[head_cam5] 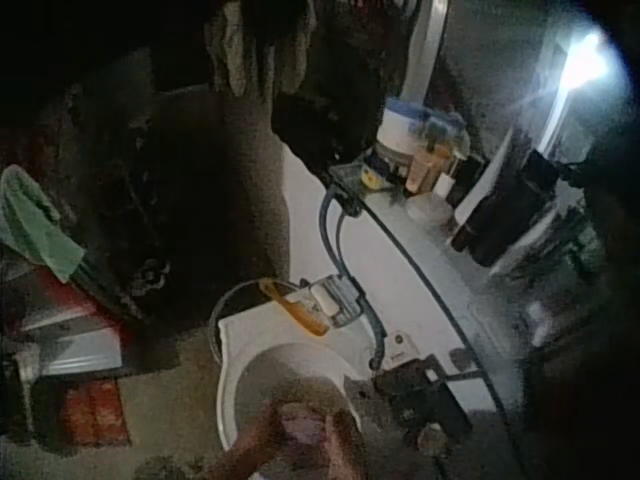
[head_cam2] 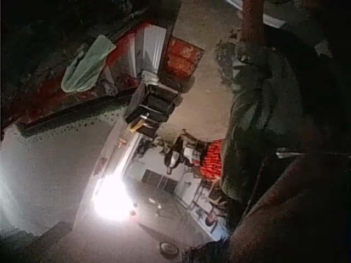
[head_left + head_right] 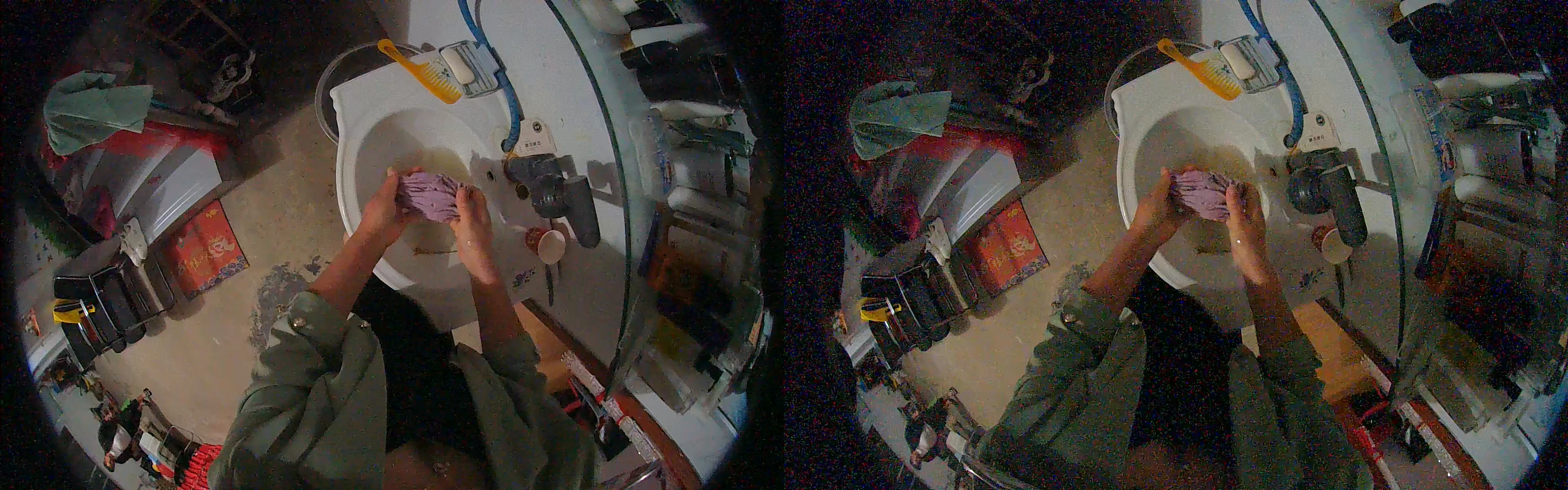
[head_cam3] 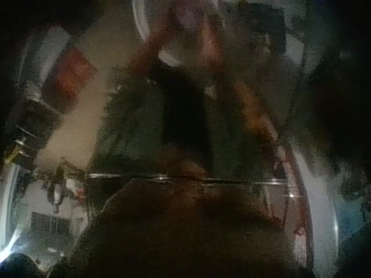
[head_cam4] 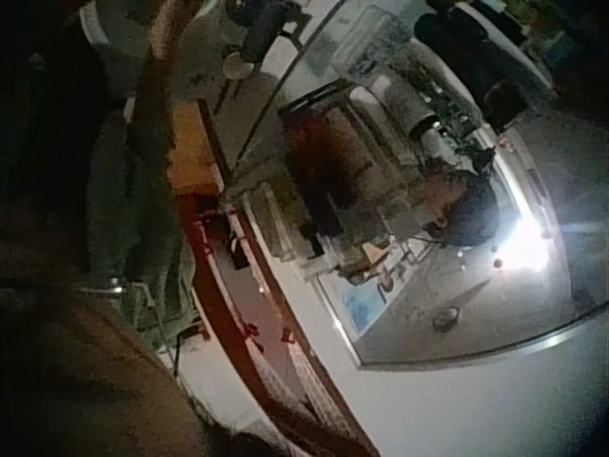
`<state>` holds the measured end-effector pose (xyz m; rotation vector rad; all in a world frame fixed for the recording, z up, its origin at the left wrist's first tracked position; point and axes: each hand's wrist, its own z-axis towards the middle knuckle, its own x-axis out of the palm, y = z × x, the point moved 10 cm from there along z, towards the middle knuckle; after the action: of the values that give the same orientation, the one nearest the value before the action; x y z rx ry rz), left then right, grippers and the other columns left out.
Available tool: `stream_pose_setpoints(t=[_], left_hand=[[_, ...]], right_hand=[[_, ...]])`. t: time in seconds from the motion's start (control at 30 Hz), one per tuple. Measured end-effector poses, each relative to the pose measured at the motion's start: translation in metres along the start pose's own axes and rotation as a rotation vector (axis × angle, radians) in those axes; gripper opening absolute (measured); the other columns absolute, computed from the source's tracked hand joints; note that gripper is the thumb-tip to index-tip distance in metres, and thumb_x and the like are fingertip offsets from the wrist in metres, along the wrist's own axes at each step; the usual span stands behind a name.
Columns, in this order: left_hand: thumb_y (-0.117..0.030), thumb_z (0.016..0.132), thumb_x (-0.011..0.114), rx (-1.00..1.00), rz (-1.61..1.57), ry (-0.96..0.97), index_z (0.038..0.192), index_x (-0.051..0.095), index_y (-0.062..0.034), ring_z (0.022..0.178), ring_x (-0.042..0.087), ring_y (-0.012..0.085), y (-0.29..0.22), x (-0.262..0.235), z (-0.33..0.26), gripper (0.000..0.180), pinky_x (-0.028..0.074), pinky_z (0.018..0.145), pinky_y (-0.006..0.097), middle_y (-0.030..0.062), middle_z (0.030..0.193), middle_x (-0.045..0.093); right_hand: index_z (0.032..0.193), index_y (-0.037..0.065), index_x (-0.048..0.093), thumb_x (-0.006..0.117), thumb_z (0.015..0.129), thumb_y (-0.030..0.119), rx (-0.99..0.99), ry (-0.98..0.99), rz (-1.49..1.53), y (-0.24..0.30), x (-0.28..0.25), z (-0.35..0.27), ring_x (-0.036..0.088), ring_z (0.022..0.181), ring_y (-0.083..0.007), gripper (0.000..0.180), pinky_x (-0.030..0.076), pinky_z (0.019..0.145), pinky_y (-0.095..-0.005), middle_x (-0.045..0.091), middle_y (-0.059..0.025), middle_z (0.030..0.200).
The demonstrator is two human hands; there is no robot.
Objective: The person washes a purple cloth in a sink, scrubs it with a green brush, and rinses it repeatedly. The cloth is handled by hand and with a brush under running water.
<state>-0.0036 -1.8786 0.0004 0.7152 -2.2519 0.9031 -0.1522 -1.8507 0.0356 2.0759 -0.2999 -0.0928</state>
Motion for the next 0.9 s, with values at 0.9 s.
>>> stream_pose_setpoints(t=[0.9], left_hand=[[-0.042, 0.099, 0.05, 0.071, 0.158, -0.032, 0.117, 0.061, -0.0022, 0.115, 0.051, 0.0222, -0.085, -0.059, -0.084, 0.046, 0.04, 0.101, 0.041, 0.0092, 0.121, 0.06]], right_hand=[[0.123, 0.004, 0.058, 0.062, 0.087, 0.024, 0.296, 0.416, 0.445, 0.079, 0.095, -0.072, 0.06, 0.109, -0.0235, 0.042, 0.051, 0.091, -0.0436, 0.062, -0.0111, 0.121]])
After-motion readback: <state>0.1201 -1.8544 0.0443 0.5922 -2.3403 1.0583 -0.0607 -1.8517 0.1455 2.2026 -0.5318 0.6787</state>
